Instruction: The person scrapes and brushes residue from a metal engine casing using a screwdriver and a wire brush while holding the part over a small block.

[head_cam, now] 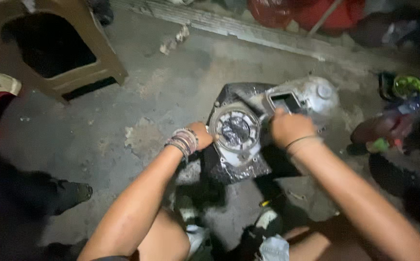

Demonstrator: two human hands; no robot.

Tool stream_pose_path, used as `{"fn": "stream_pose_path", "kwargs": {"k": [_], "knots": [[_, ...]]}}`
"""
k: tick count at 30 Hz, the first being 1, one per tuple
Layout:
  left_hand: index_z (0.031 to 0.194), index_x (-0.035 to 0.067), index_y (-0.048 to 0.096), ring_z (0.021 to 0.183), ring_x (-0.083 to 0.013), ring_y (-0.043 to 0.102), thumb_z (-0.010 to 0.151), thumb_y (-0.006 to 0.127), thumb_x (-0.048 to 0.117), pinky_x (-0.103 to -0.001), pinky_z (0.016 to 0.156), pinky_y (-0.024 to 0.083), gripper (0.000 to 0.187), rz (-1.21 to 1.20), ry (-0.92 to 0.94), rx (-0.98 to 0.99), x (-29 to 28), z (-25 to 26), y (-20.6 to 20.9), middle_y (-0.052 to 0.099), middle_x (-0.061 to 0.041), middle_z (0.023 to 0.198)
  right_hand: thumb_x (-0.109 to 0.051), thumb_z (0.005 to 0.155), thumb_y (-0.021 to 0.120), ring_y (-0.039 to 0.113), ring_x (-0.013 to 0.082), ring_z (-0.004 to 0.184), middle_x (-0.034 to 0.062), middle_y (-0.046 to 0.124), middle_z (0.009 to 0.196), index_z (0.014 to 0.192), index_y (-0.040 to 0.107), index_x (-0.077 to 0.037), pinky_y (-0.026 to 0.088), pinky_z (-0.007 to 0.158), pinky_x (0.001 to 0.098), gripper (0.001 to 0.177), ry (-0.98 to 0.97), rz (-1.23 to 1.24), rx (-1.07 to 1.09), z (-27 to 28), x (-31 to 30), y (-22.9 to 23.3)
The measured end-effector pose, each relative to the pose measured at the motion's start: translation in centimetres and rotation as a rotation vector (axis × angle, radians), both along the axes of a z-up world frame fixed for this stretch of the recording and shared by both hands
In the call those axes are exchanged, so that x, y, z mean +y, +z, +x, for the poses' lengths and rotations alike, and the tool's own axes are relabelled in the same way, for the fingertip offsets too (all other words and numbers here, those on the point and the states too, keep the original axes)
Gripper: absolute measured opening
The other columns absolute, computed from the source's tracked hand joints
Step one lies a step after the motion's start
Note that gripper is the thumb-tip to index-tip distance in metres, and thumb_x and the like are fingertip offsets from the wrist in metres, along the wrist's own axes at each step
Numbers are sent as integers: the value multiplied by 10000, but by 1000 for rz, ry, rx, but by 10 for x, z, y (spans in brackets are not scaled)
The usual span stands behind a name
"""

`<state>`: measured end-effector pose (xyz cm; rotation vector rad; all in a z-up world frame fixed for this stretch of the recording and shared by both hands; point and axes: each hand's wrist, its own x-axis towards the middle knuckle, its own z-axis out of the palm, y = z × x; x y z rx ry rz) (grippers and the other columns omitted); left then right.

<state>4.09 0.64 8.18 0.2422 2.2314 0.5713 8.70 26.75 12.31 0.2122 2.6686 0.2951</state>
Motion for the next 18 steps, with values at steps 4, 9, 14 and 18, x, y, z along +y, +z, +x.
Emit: {"fn": "stream_pose_path", "kwargs": {"k": [4,9,14,18], "knots": [[864,-45,692,574,-182,547,963,472,224,-286,529,480,362,51,-30,8,7,-26,-26,615,-142,682,-163,1002,314,748,477,989,244,707,1090,1617,216,-131,602,823,573,624,-9,39,71,33,-10,21],[815,-31,699,562,-180,595,946,494,247,-286,536,522,370,30,-58,42,9,-36,-67,663,-173,667,-80,985,395,780,396,825,159,693,919,1646,273,-266,643,692,510,697,155,3,239,73,-22,-17],[1063,-117,710,929,-330,724,985,525,314,-422,738,578,475,77,-21,10,17,-25,-29,720,-274,986,-112,1021,363,744,374,1031,192,750,1084,1642,274,-316,612,834,501,659,-58,-78,129,-25,-30,-37],[1109,-101,722,1047,-347,725,968,541,376,-434,810,596,529,40,-10,-4,2,-17,-19,730,-263,1078,-87,1012,330,692,396,1164,236,716,1219,1660,224,-290,561,964,537,687,-152,-184,11,13,-62,19]]}}
